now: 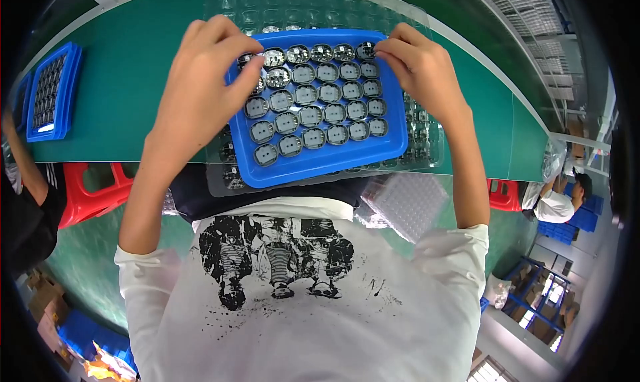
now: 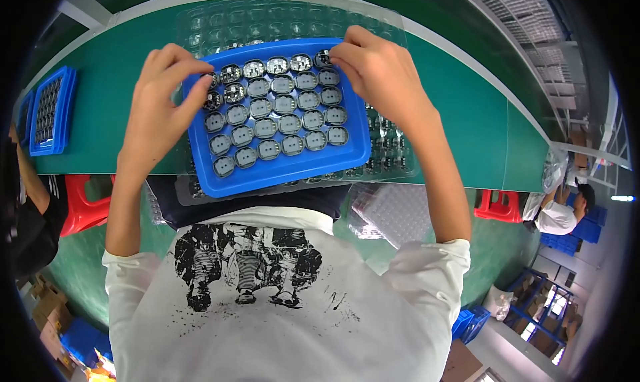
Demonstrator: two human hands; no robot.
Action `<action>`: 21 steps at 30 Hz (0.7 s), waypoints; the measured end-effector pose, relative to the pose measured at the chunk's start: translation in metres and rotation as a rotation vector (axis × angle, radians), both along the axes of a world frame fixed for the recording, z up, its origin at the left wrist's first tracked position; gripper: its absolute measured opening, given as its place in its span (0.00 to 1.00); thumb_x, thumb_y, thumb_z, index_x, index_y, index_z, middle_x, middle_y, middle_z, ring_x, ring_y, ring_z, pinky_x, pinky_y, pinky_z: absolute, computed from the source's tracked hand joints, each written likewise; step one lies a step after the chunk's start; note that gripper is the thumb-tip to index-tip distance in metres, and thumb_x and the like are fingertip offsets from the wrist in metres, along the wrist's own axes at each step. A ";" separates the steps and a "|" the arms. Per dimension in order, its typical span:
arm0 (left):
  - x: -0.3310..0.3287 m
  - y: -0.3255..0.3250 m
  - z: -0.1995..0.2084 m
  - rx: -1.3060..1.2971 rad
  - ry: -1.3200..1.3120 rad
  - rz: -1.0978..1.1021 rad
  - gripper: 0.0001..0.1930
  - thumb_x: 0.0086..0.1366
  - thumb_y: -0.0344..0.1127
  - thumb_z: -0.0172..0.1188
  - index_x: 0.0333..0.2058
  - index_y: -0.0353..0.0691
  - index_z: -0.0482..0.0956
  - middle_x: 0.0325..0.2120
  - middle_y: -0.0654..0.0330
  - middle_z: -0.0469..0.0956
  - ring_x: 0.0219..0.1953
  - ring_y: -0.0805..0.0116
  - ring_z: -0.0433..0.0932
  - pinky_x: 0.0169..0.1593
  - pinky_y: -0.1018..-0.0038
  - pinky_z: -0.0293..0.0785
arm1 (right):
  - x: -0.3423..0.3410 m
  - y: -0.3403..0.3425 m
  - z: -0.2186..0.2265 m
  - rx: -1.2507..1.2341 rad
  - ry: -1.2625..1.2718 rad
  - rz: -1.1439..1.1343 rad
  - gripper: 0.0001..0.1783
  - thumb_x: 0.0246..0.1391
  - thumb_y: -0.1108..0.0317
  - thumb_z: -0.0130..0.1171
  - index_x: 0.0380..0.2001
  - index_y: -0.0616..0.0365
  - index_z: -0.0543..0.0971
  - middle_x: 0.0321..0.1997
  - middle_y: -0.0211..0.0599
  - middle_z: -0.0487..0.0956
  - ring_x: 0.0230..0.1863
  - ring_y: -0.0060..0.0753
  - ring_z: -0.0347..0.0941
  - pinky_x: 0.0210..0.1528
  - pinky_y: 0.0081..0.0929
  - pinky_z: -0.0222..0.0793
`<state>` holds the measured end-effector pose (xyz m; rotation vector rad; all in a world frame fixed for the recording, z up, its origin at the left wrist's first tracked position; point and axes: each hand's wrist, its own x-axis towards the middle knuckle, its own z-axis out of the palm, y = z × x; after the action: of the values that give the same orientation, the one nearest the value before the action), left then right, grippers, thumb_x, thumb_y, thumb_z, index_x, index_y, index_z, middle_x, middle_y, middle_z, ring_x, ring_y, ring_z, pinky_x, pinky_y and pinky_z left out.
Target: Assembling small electronic components into a grid tray at a manual assembly station.
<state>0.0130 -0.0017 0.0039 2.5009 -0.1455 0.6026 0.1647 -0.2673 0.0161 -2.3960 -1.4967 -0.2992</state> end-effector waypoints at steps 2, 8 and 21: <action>0.000 0.007 -0.002 0.001 -0.025 0.006 0.07 0.60 0.30 0.63 0.37 0.35 0.82 0.32 0.59 0.74 0.39 0.60 0.72 0.44 0.67 0.71 | -0.001 -0.002 -0.001 -0.029 -0.022 -0.011 0.06 0.51 0.74 0.65 0.34 0.61 0.82 0.32 0.38 0.76 0.29 0.44 0.75 0.31 0.36 0.71; -0.009 0.025 -0.004 -0.025 0.100 0.090 0.09 0.63 0.32 0.60 0.39 0.35 0.81 0.33 0.58 0.76 0.40 0.60 0.74 0.45 0.67 0.71 | -0.005 0.001 0.000 -0.052 -0.034 -0.009 0.05 0.50 0.75 0.64 0.33 0.60 0.82 0.31 0.37 0.75 0.29 0.43 0.75 0.31 0.36 0.71; -0.010 0.036 -0.009 -0.066 0.145 0.094 0.11 0.64 0.34 0.60 0.40 0.32 0.80 0.28 0.55 0.78 0.34 0.62 0.76 0.40 0.67 0.71 | -0.005 0.004 -0.003 -0.125 -0.052 -0.023 0.05 0.51 0.75 0.63 0.33 0.61 0.81 0.31 0.38 0.75 0.30 0.44 0.75 0.31 0.37 0.71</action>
<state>0.0029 0.0343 -0.0055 2.4874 0.0455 0.4534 0.1600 -0.2635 0.0133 -2.5224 -1.5539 -0.2838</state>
